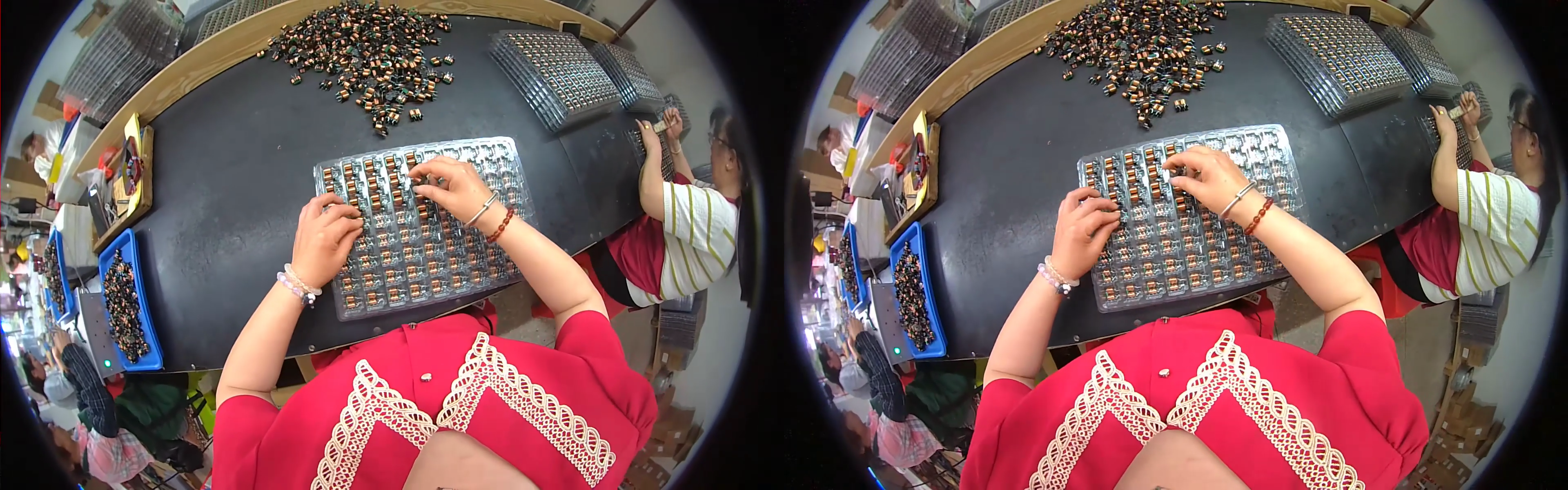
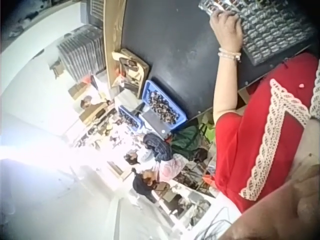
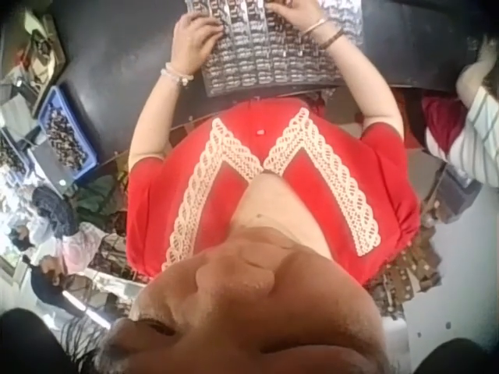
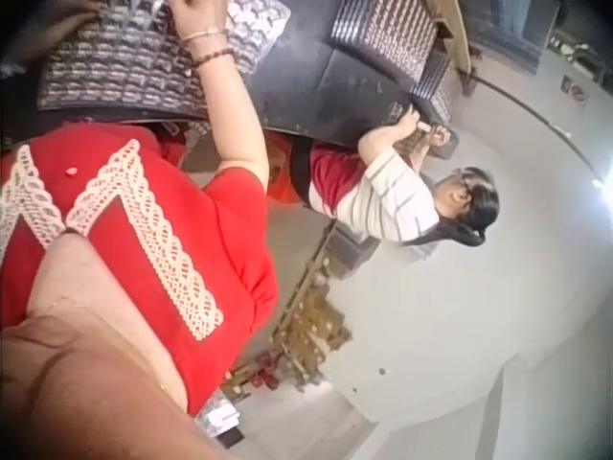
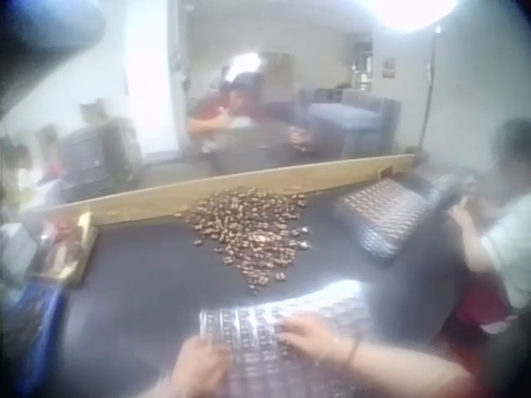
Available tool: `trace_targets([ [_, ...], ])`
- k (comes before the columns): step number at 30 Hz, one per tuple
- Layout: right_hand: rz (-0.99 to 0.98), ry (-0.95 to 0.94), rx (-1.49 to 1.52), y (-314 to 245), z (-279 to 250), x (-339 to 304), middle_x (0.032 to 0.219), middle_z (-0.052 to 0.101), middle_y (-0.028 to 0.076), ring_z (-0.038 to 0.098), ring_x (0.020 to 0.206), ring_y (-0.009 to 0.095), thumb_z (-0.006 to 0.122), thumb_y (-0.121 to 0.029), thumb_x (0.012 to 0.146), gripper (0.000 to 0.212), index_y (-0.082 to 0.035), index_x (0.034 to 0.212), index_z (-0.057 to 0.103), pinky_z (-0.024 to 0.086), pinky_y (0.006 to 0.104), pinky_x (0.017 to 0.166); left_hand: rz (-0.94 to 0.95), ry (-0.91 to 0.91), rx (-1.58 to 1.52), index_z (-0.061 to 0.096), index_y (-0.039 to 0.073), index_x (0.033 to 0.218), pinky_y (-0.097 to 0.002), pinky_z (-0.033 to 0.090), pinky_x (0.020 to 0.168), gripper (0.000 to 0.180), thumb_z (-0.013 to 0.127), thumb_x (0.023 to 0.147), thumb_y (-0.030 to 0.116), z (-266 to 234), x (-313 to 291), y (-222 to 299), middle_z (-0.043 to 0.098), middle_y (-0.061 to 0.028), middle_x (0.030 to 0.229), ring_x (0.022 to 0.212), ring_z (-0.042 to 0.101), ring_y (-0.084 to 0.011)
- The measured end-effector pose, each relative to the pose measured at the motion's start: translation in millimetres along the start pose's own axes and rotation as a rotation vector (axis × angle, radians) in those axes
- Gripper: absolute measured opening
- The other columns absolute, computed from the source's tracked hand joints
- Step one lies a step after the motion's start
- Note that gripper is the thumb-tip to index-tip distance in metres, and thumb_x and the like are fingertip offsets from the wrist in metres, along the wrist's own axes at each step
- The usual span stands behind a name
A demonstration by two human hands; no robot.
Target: The person sorts small electronic components by hand, placing them into a grid tray.
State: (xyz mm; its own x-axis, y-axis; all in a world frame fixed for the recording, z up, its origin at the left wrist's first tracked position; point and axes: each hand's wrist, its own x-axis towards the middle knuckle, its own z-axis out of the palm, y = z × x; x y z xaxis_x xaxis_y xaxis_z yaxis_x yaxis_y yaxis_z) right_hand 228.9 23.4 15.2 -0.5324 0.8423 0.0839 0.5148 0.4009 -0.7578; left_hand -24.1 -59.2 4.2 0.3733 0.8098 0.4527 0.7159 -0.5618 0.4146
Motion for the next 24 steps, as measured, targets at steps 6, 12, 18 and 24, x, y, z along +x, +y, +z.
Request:
trace_targets([
  [6, -0.22, 0.147, -0.133, 13.9, 12.2, -6.2, 0.091, 0.065, 0.008, 0.062, 0.079, 0.021, 0.062, -0.011, 0.085, 0.017, -0.007, 0.1, 0.067, 0.049, 0.0304, 0.071, -0.021, 0.026, 0.127, 0.057, 0.004, 0.081, -0.0411, 0.044, 0.086, 0.013, 0.065, 0.071, 0.001, 11.7, -5.1, 18.8, 0.061, -0.0055, 0.099, 0.103, 0.054, -0.029],
  [12, -0.134, 0.191, -0.018, 16.9, 9.5, -1.4, 0.092, 0.063, 0.007, 0.06, 0.069, 0.017, 0.065, -0.01, 0.082, 0.015, -0.007, 0.097, 0.068, 0.049, 0.0275, 0.063, -0.035, -0.038, 0.106, 0.056, 0.003, 0.082, -0.0406, 0.045, 0.085, 0.013, 0.064, 0.072, -0.001, 2.1, 1.0, 18.6, 0.063, -0.0069, 0.093, 0.104, 0.055, -0.028],
  [18, -0.257, 0.137, -0.149, 12.1, 2.3, -5.9, 0.096, 0.063, 0.008, 0.063, 0.073, 0.02, 0.069, -0.011, 0.078, 0.02, -0.005, 0.097, 0.067, 0.052, 0.0293, 0.065, -0.094, -0.114, -0.1, 0.059, 0.005, 0.086, -0.04, 0.043, 0.087, 0.016, 0.065, 0.072, 0.0, -3.7, 7.8, 10.7, 0.061, -0.0075, 0.092, 0.1, 0.054, -0.0287],
  [24, -0.388, 0.253, -0.36, 10.6, -2.4, -9.9, 0.095, 0.065, 0.008, 0.064, 0.08, 0.025, 0.071, -0.012, 0.076, 0.02, -0.005, 0.094, 0.067, 0.052, 0.0325, 0.071, -0.08, -0.055, -0.113, 0.06, 0.004, 0.088, -0.0397, 0.044, 0.088, 0.017, 0.066, 0.072, 0.0, 0.2, 0.4, 6.2, 0.062, -0.0078, 0.095, 0.102, 0.054, -0.0292],
])
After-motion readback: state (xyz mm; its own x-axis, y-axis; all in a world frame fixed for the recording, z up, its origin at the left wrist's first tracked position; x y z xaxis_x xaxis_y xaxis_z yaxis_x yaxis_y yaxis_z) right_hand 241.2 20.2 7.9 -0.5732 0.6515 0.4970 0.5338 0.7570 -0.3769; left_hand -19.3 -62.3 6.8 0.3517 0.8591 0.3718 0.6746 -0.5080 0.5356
